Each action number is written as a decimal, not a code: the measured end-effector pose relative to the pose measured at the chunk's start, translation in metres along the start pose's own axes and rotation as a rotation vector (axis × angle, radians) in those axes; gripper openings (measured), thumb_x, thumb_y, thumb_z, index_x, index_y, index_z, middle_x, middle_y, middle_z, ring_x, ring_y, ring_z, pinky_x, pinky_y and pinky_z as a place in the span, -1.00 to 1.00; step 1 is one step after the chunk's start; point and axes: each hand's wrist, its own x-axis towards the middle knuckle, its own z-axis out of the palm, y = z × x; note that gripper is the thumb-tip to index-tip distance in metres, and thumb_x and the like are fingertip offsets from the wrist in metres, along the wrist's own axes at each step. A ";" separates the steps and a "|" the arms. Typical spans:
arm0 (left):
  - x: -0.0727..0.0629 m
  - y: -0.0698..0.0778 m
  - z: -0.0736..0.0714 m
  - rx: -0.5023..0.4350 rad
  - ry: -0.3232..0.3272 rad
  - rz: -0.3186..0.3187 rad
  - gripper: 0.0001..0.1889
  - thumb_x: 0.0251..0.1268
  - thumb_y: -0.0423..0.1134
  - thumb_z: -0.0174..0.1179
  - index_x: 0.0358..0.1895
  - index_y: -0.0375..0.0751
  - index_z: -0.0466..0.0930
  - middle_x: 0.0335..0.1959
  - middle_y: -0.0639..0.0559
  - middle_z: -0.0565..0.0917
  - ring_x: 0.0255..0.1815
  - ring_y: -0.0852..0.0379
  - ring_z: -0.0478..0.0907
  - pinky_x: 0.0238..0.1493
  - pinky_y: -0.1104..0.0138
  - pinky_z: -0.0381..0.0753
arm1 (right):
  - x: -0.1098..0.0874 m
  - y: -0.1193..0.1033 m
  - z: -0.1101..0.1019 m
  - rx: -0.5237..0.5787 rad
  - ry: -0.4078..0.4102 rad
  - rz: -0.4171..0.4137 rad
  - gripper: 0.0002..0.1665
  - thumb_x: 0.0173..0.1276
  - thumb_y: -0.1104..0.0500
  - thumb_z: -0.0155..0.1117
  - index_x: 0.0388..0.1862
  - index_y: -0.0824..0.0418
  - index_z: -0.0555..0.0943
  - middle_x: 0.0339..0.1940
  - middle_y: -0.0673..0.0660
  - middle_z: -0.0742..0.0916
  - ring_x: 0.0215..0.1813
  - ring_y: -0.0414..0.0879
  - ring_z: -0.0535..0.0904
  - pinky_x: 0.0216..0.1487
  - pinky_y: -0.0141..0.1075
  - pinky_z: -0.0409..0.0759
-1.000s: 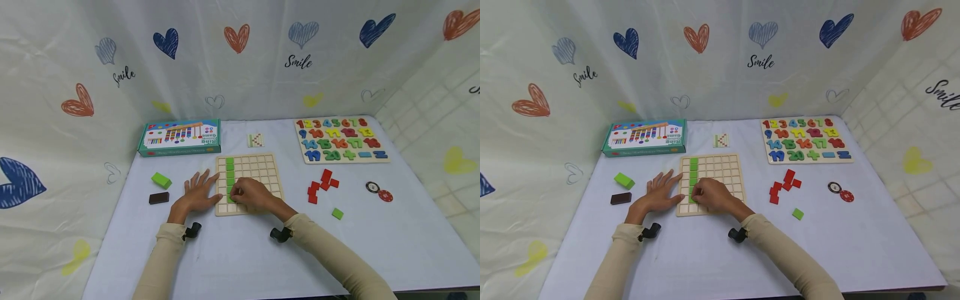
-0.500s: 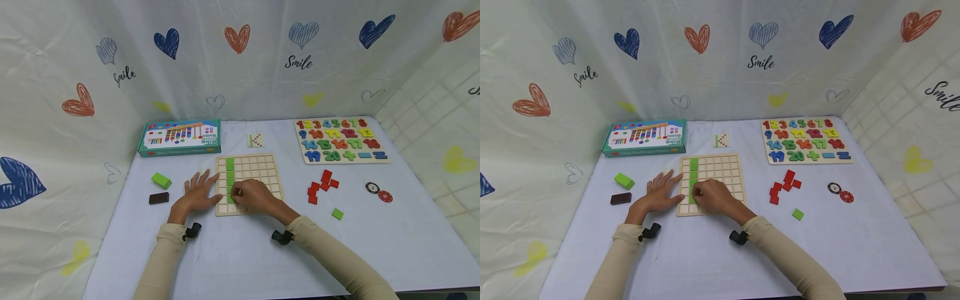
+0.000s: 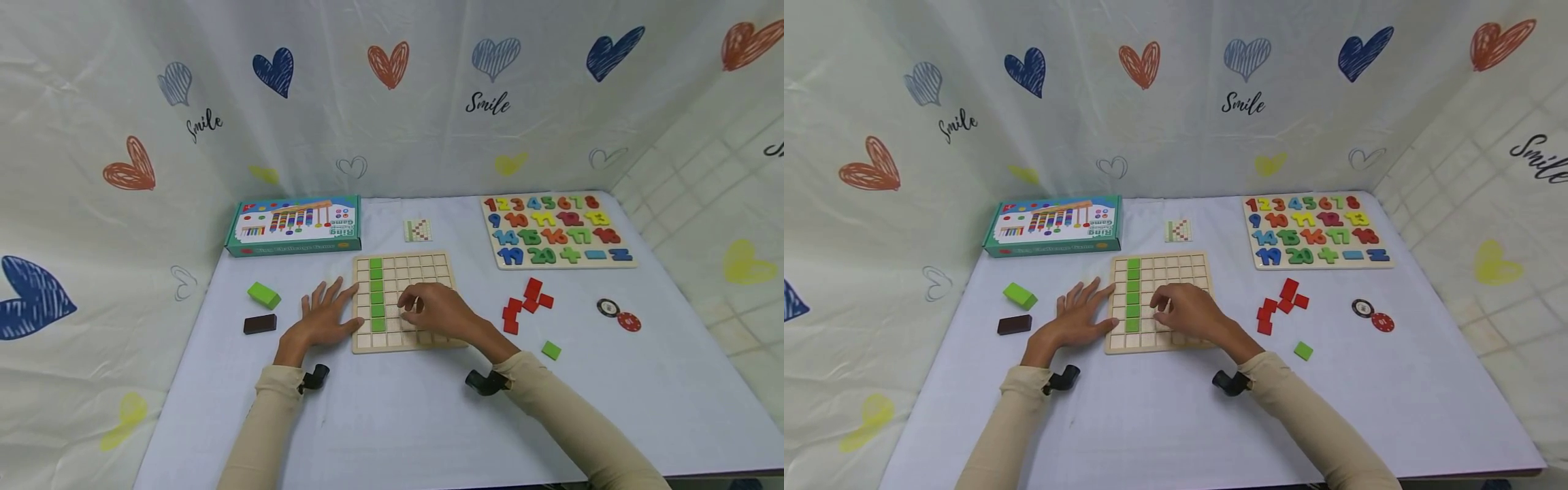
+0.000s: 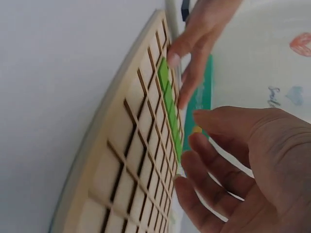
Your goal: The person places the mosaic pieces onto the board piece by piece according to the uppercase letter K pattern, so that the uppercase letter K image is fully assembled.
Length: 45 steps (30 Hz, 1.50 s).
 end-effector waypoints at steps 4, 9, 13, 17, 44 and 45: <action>-0.002 0.001 -0.001 0.003 -0.002 -0.008 -0.17 0.55 0.19 0.15 0.75 0.16 0.04 0.80 -0.14 -0.16 0.76 -0.36 -0.38 0.57 -0.46 -0.37 | -0.013 0.012 -0.018 -0.013 -0.036 0.075 -0.78 0.36 0.16 0.54 -0.06 0.17 0.79 -0.30 -0.06 0.75 -0.26 -0.16 0.61 -0.26 -0.28 0.62; -0.003 0.000 -0.003 -0.001 -0.007 -0.013 -0.16 0.55 0.19 0.15 0.76 0.17 0.01 0.80 -0.13 -0.18 0.76 -0.36 -0.38 0.58 -0.45 -0.38 | -0.034 0.031 -0.038 -0.038 -0.094 0.164 -0.80 0.35 0.17 0.54 -0.08 0.16 0.78 -0.28 -0.03 0.75 -0.25 -0.12 0.61 -0.27 -0.26 0.61; -0.003 -0.002 -0.003 0.005 -0.008 -0.012 -0.16 0.56 0.19 0.14 0.76 0.19 -0.01 0.80 -0.12 -0.19 0.77 -0.34 -0.39 0.58 -0.45 -0.38 | -0.054 0.043 -0.057 -0.069 -0.168 0.221 -0.74 0.31 0.17 0.58 -0.05 0.16 0.76 -0.23 -0.01 0.76 -0.19 -0.09 0.62 -0.23 -0.24 0.65; -0.001 -0.003 -0.004 -0.007 0.000 -0.002 -0.16 0.56 0.18 0.14 0.76 0.16 0.00 0.80 -0.13 -0.19 0.76 -0.35 -0.40 0.58 -0.45 -0.39 | -0.074 0.057 -0.082 -0.121 -0.277 0.312 -0.64 0.25 0.07 0.65 -0.05 0.13 0.72 -0.23 -0.02 0.75 -0.16 -0.09 0.62 -0.18 -0.22 0.69; -0.003 0.002 -0.004 -0.008 -0.004 0.011 -0.18 0.56 0.16 0.15 0.75 0.14 0.04 0.80 -0.14 -0.16 0.76 -0.36 -0.38 0.58 -0.44 -0.37 | -0.136 0.118 -0.127 -0.134 -0.421 0.547 -0.54 0.13 0.01 0.72 -0.18 0.19 0.66 -0.24 0.08 0.67 -0.10 0.02 0.51 -0.17 -0.10 0.64; -0.004 0.003 -0.004 -0.005 -0.003 0.009 -0.18 0.56 0.17 0.15 0.75 0.15 0.04 0.80 -0.13 -0.16 0.76 -0.36 -0.38 0.58 -0.44 -0.36 | -0.136 0.118 -0.127 -0.135 -0.420 0.543 -0.54 0.13 0.01 0.72 -0.19 0.19 0.66 -0.25 0.07 0.67 -0.11 0.02 0.51 -0.17 -0.11 0.63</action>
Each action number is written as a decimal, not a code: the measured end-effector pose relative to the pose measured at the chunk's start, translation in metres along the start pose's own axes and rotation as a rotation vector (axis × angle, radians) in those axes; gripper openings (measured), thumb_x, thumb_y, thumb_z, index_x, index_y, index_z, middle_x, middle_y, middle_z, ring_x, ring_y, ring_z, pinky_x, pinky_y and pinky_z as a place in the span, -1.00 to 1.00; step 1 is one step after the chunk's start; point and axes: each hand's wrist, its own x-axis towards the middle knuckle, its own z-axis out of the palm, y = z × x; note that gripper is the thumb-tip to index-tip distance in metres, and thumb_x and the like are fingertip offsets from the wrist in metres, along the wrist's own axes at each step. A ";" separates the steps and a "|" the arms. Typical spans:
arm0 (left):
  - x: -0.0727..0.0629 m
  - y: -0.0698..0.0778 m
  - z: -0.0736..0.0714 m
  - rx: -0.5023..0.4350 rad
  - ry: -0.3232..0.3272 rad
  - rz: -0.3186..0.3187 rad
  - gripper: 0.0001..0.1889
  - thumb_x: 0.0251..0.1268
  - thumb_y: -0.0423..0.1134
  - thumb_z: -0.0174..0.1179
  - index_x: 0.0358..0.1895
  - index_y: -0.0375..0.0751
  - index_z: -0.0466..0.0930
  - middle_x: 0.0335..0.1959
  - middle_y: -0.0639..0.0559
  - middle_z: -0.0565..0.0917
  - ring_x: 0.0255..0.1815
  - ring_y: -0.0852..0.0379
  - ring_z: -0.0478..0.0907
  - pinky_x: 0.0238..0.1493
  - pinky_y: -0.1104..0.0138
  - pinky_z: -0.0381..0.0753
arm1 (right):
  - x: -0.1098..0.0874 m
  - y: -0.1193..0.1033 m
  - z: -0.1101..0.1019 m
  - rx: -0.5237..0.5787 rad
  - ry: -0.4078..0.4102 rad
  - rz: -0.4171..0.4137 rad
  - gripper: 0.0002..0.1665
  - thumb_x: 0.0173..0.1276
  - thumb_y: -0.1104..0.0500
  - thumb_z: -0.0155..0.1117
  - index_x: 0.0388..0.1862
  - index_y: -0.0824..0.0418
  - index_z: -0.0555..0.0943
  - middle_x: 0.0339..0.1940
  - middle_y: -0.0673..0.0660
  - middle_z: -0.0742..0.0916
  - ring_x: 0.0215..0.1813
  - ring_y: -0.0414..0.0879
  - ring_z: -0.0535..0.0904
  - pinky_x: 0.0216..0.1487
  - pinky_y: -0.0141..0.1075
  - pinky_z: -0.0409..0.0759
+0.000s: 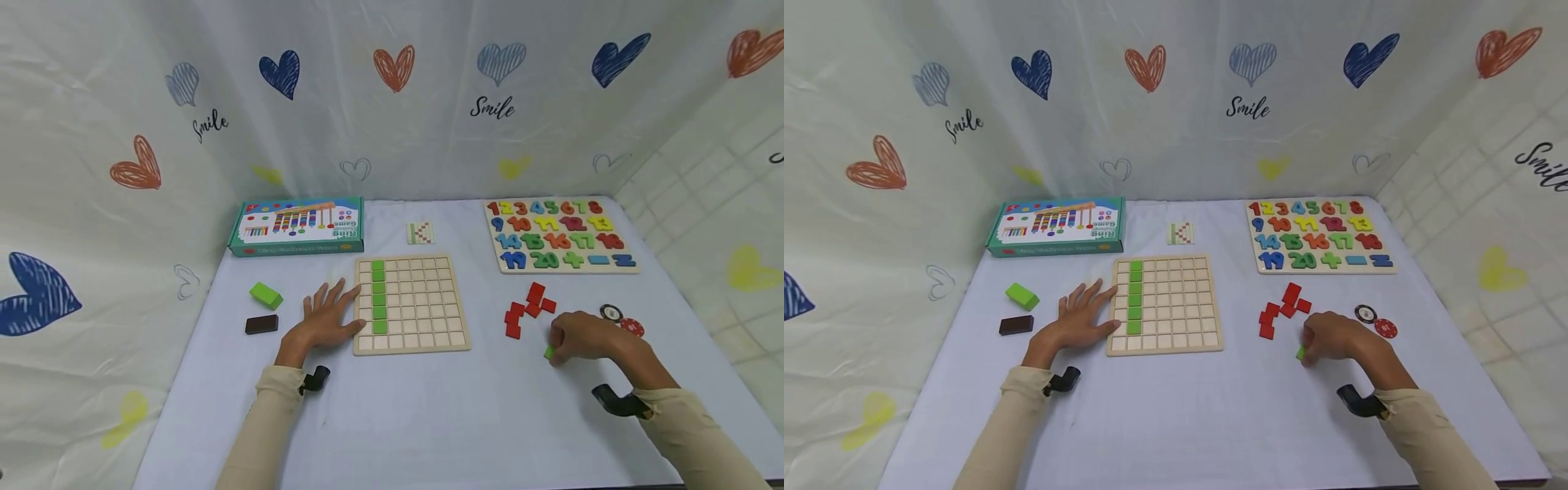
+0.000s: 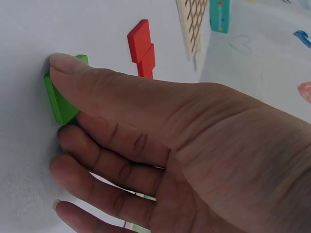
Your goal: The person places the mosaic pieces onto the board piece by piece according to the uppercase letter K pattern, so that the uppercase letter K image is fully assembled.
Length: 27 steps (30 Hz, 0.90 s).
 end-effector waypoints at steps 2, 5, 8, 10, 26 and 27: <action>0.000 0.000 0.000 0.003 -0.002 -0.003 -0.18 0.56 0.17 0.15 0.75 0.15 0.03 0.80 -0.13 -0.16 0.76 -0.36 -0.38 0.58 -0.45 -0.36 | 0.000 0.001 0.001 -0.008 0.004 -0.006 -0.54 0.12 0.01 0.73 -0.19 0.18 0.65 -0.26 0.07 0.66 -0.12 0.01 0.51 -0.18 -0.11 0.63; 0.000 -0.001 0.000 -0.002 -0.001 -0.003 -0.18 0.57 0.17 0.15 0.75 0.15 0.03 0.80 -0.13 -0.15 0.76 -0.35 -0.38 0.58 -0.45 -0.37 | 0.002 0.001 0.002 -0.017 0.010 -0.011 -0.54 0.12 0.02 0.73 -0.18 0.18 0.65 -0.26 0.06 0.66 -0.13 0.00 0.51 -0.18 -0.12 0.63; 0.000 -0.004 0.001 -0.009 0.001 -0.002 -0.18 0.56 0.16 0.16 0.75 0.15 0.04 0.80 -0.14 -0.16 0.76 -0.36 -0.38 0.57 -0.46 -0.37 | 0.002 0.001 0.004 -0.016 0.014 -0.007 -0.54 0.13 0.01 0.73 -0.17 0.18 0.65 -0.26 0.06 0.67 -0.12 0.00 0.52 -0.17 -0.11 0.64; 0.001 -0.006 0.003 -0.011 -0.001 -0.001 -0.17 0.55 0.16 0.16 0.75 0.14 0.03 0.80 -0.15 -0.16 0.76 -0.37 -0.38 0.57 -0.47 -0.37 | 0.001 0.001 0.006 -0.010 0.017 -0.008 -0.54 0.13 0.02 0.72 -0.17 0.18 0.65 -0.25 0.06 0.67 -0.13 0.00 0.52 -0.17 -0.11 0.64; -0.001 -0.001 0.000 -0.011 0.005 0.004 -0.19 0.57 0.17 0.14 0.75 0.14 0.05 0.79 -0.15 -0.13 0.76 -0.37 -0.35 0.57 -0.47 -0.35 | -0.002 -0.016 -0.003 0.021 0.084 -0.199 -0.68 0.22 0.16 0.66 -0.25 0.13 0.62 -0.37 -0.03 0.66 -0.22 -0.10 0.53 -0.26 -0.26 0.57; -0.001 -0.001 0.000 -0.012 0.004 0.005 -0.19 0.57 0.17 0.14 0.75 0.14 0.05 0.79 -0.15 -0.13 0.76 -0.37 -0.35 0.57 -0.47 -0.35 | -0.001 -0.021 -0.005 0.020 0.090 -0.211 -0.68 0.21 0.16 0.67 -0.24 0.13 0.63 -0.37 -0.04 0.67 -0.22 -0.11 0.53 -0.26 -0.27 0.58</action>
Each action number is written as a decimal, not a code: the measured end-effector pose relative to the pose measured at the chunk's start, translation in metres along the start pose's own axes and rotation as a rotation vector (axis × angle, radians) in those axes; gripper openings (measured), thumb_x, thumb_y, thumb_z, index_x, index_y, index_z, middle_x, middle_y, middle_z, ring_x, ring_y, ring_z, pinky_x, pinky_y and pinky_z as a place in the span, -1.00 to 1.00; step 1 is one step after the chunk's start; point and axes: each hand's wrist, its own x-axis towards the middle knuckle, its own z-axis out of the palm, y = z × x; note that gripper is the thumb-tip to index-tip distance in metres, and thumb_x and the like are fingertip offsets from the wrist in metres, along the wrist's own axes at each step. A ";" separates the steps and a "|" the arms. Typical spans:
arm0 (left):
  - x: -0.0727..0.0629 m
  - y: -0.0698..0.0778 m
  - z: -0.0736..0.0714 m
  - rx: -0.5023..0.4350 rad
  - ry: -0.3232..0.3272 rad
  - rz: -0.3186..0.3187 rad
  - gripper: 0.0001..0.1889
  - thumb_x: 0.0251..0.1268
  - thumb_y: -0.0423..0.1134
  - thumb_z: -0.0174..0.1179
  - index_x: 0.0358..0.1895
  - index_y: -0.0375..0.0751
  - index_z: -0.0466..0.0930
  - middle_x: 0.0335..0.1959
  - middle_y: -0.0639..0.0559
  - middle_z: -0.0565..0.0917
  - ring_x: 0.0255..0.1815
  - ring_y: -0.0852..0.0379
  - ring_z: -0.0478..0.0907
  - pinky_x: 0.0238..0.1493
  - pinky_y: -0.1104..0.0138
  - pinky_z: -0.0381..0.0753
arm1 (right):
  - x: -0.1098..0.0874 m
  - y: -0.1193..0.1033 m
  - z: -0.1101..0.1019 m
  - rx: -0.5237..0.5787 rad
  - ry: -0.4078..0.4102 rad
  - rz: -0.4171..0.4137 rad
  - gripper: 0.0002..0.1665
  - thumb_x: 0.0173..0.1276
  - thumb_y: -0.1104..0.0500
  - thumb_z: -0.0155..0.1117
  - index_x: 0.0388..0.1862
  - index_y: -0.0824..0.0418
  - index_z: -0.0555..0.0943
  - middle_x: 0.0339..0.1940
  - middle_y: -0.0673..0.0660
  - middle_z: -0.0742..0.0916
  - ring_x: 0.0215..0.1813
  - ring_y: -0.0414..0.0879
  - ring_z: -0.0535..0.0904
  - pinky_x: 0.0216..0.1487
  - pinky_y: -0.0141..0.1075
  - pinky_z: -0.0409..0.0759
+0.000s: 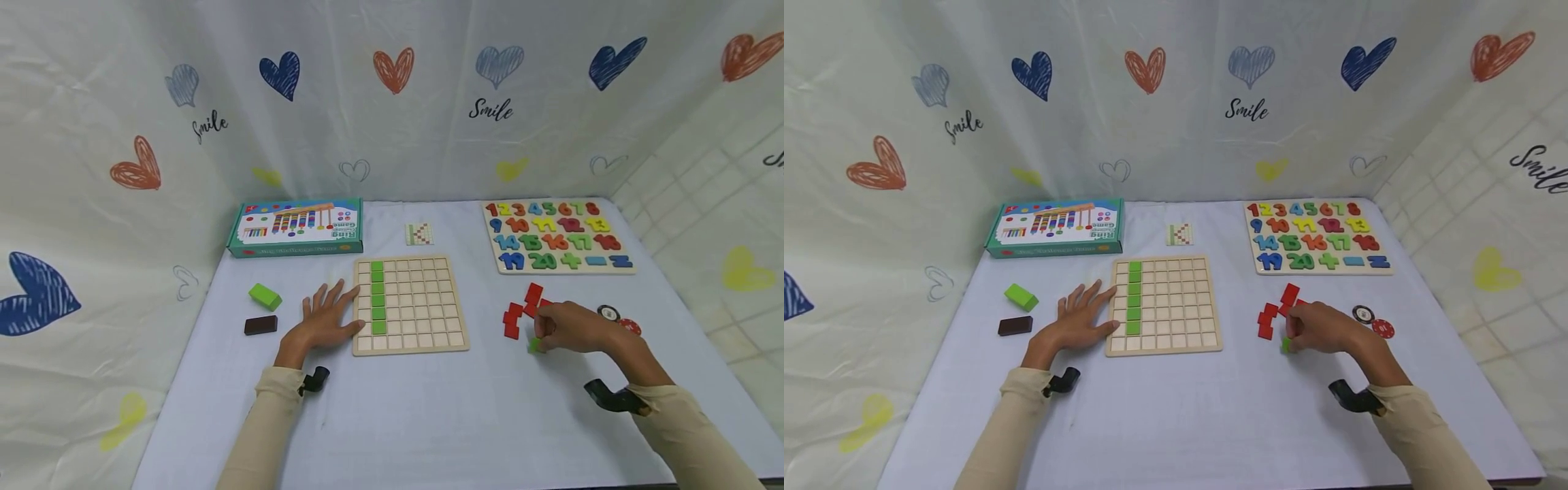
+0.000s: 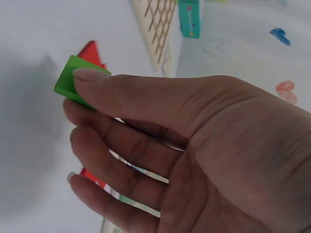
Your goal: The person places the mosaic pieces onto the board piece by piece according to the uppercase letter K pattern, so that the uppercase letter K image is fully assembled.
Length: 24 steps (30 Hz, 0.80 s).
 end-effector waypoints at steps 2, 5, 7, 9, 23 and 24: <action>0.000 0.000 0.001 -0.006 0.000 0.003 -0.19 0.56 0.17 0.15 0.75 0.13 0.06 0.79 -0.16 -0.13 0.76 -0.38 -0.35 0.57 -0.47 -0.36 | 0.003 -0.010 -0.003 -0.003 0.015 -0.036 -0.69 0.21 0.17 0.66 -0.24 0.14 0.63 -0.36 -0.05 0.68 -0.23 -0.12 0.54 -0.27 -0.28 0.59; 0.002 -0.003 0.003 -0.006 -0.003 -0.002 -0.18 0.56 0.17 0.14 0.75 0.13 0.04 0.80 -0.14 -0.16 0.76 -0.36 -0.38 0.58 -0.45 -0.38 | 0.012 -0.028 -0.007 -0.017 0.045 -0.092 -0.74 0.26 0.17 0.63 -0.24 0.13 0.65 -0.37 -0.07 0.70 -0.24 -0.13 0.55 -0.26 -0.28 0.59; 0.004 -0.005 0.005 -0.005 -0.003 -0.002 -0.18 0.56 0.18 0.13 0.75 0.14 0.03 0.80 -0.13 -0.17 0.76 -0.35 -0.40 0.58 -0.45 -0.40 | 0.018 -0.040 -0.008 -0.019 0.060 -0.115 -0.78 0.31 0.16 0.60 -0.24 0.11 0.66 -0.38 -0.07 0.71 -0.26 -0.14 0.55 -0.27 -0.29 0.59; 0.005 -0.006 0.006 0.002 -0.008 -0.007 -0.17 0.56 0.19 0.11 0.76 0.16 0.00 0.80 -0.10 -0.19 0.77 -0.32 -0.41 0.59 -0.43 -0.41 | 0.026 -0.053 -0.007 -0.013 0.070 -0.125 -0.81 0.34 0.16 0.58 -0.23 0.10 0.67 -0.39 -0.06 0.71 -0.28 -0.14 0.55 -0.27 -0.29 0.60; 0.001 0.000 0.002 0.005 -0.008 -0.013 -0.18 0.58 0.18 0.13 0.76 0.15 0.02 0.80 -0.12 -0.18 0.76 -0.35 -0.39 0.58 -0.44 -0.38 | 0.093 -0.157 0.060 -0.002 0.183 -0.387 -0.82 0.35 0.17 0.58 -0.23 0.03 0.68 -0.39 -0.18 0.70 -0.30 -0.27 0.58 -0.25 -0.37 0.60; 0.001 -0.001 0.002 0.004 -0.007 -0.014 -0.18 0.57 0.19 0.13 0.76 0.16 0.01 0.80 -0.12 -0.18 0.77 -0.35 -0.40 0.58 -0.44 -0.39 | 0.097 -0.163 0.065 -0.008 0.197 -0.402 -0.82 0.35 0.17 0.58 -0.23 0.04 0.68 -0.39 -0.18 0.70 -0.31 -0.28 0.57 -0.26 -0.37 0.59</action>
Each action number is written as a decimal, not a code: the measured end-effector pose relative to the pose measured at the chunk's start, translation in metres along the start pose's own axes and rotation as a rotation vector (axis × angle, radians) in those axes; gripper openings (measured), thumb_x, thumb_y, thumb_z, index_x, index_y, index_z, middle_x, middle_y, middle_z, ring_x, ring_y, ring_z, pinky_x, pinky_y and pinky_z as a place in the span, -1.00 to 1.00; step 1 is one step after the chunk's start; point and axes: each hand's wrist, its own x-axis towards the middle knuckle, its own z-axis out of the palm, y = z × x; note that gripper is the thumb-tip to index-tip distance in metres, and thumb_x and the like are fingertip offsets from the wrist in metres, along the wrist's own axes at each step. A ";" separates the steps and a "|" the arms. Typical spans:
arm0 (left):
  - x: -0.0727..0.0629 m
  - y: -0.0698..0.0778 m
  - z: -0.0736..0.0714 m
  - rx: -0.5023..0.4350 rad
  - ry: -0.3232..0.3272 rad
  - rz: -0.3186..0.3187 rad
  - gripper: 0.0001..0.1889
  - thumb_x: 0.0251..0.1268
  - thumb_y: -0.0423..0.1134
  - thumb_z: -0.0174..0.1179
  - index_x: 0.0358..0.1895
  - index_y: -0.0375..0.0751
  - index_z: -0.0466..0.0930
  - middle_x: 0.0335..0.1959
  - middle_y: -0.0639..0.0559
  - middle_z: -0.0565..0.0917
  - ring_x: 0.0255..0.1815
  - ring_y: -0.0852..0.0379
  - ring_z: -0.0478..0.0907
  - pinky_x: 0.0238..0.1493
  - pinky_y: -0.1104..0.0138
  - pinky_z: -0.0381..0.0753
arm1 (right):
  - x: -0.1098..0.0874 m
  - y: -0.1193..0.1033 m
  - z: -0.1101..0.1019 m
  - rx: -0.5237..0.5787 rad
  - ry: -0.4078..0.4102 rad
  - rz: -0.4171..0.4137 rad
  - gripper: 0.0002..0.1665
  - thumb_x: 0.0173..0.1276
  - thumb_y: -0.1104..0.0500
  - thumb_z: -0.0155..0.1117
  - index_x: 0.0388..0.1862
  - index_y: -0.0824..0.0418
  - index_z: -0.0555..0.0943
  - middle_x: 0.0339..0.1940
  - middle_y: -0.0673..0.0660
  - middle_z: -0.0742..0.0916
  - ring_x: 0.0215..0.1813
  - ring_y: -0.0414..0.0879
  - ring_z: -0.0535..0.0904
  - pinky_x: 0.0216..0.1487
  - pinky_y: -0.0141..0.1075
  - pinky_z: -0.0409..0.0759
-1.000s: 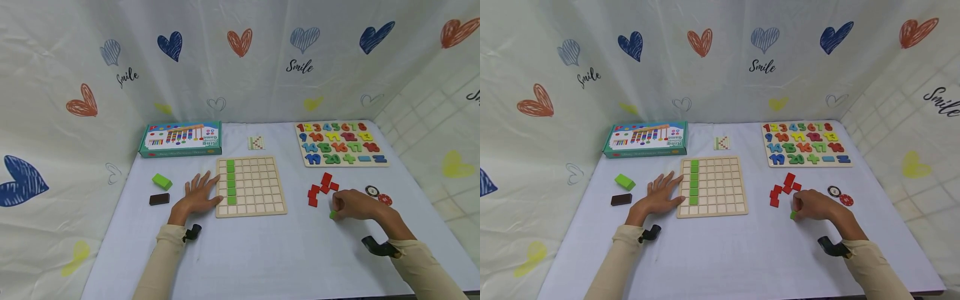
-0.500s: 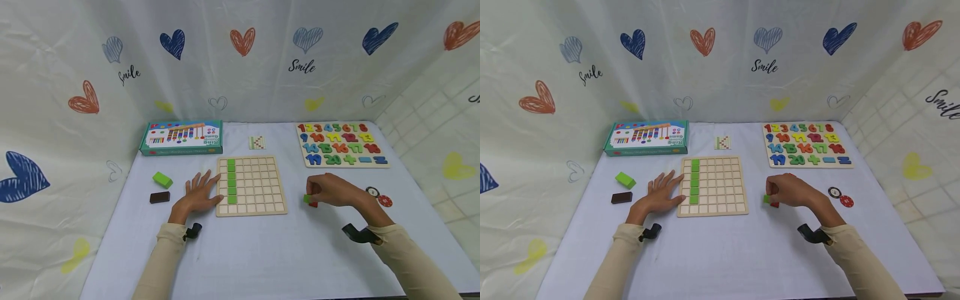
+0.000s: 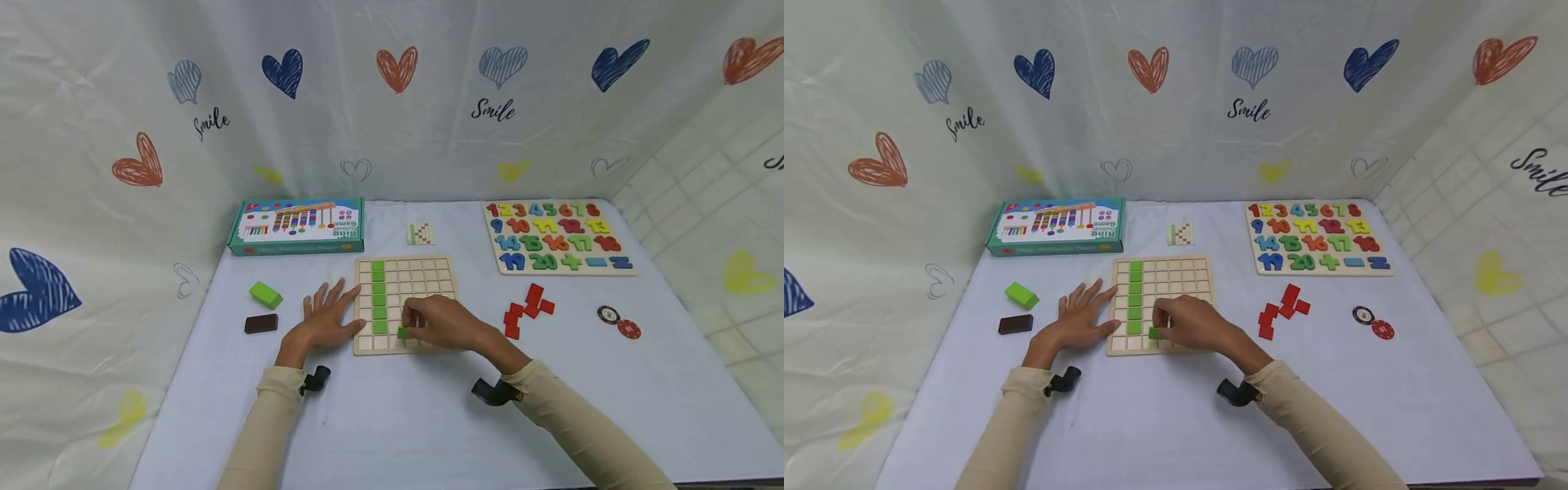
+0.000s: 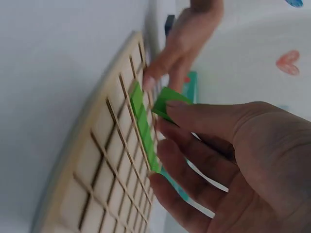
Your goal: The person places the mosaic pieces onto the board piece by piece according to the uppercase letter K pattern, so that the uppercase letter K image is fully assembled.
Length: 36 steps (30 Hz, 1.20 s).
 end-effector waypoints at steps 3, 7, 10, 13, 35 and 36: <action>0.002 -0.002 0.001 -0.003 0.009 0.009 -0.17 0.56 0.19 0.14 0.76 0.15 0.03 0.80 -0.14 -0.16 0.76 -0.36 -0.39 0.58 -0.45 -0.38 | 0.015 -0.008 0.016 -0.013 0.030 -0.031 -0.83 0.35 0.19 0.55 -0.22 0.04 0.68 -0.37 -0.17 0.71 -0.33 -0.29 0.57 -0.30 -0.37 0.57; 0.004 -0.005 0.004 -0.001 0.019 0.021 -0.16 0.54 0.20 0.14 0.75 0.12 0.04 0.79 -0.17 -0.15 0.75 -0.39 -0.37 0.56 -0.47 -0.38 | 0.027 -0.011 0.034 -0.028 0.035 -0.040 -0.83 0.34 0.22 0.53 -0.21 0.05 0.67 -0.34 -0.14 0.74 -0.31 -0.28 0.60 -0.29 -0.34 0.59; 0.004 -0.005 0.005 -0.002 0.023 0.023 -0.17 0.54 0.19 0.14 0.75 0.11 0.05 0.79 -0.19 -0.14 0.75 -0.40 -0.36 0.56 -0.47 -0.39 | 0.030 -0.011 0.045 -0.044 0.027 -0.026 -0.82 0.35 0.20 0.54 -0.20 0.04 0.67 -0.32 -0.13 0.76 -0.29 -0.28 0.61 -0.28 -0.33 0.60; 0.003 -0.003 0.003 0.003 0.013 0.015 -0.17 0.56 0.20 0.13 0.75 0.13 0.03 0.79 -0.17 -0.16 0.76 -0.38 -0.37 0.57 -0.46 -0.39 | 0.030 -0.009 0.050 -0.049 0.028 -0.019 -0.81 0.37 0.16 0.55 -0.19 0.03 0.65 -0.31 -0.14 0.76 -0.28 -0.29 0.62 -0.28 -0.33 0.61; 0.001 -0.001 0.001 -0.013 0.011 0.026 -0.19 0.57 0.16 0.11 0.75 0.10 0.03 0.79 -0.17 -0.17 0.76 -0.38 -0.38 0.56 -0.47 -0.40 | 0.034 0.001 0.048 0.187 -0.036 0.013 -0.96 0.42 0.26 0.44 -0.21 0.13 0.73 -0.37 -0.10 0.73 -0.32 -0.25 0.59 -0.24 -0.34 0.59; 0.001 -0.002 0.001 -0.009 0.010 0.026 -0.19 0.58 0.16 0.10 0.76 0.10 0.01 0.79 -0.17 -0.18 0.76 -0.38 -0.39 0.57 -0.46 -0.41 | 0.034 0.003 0.047 0.210 -0.038 0.013 -0.96 0.42 0.27 0.43 -0.21 0.15 0.73 -0.37 -0.09 0.73 -0.33 -0.26 0.59 -0.24 -0.36 0.59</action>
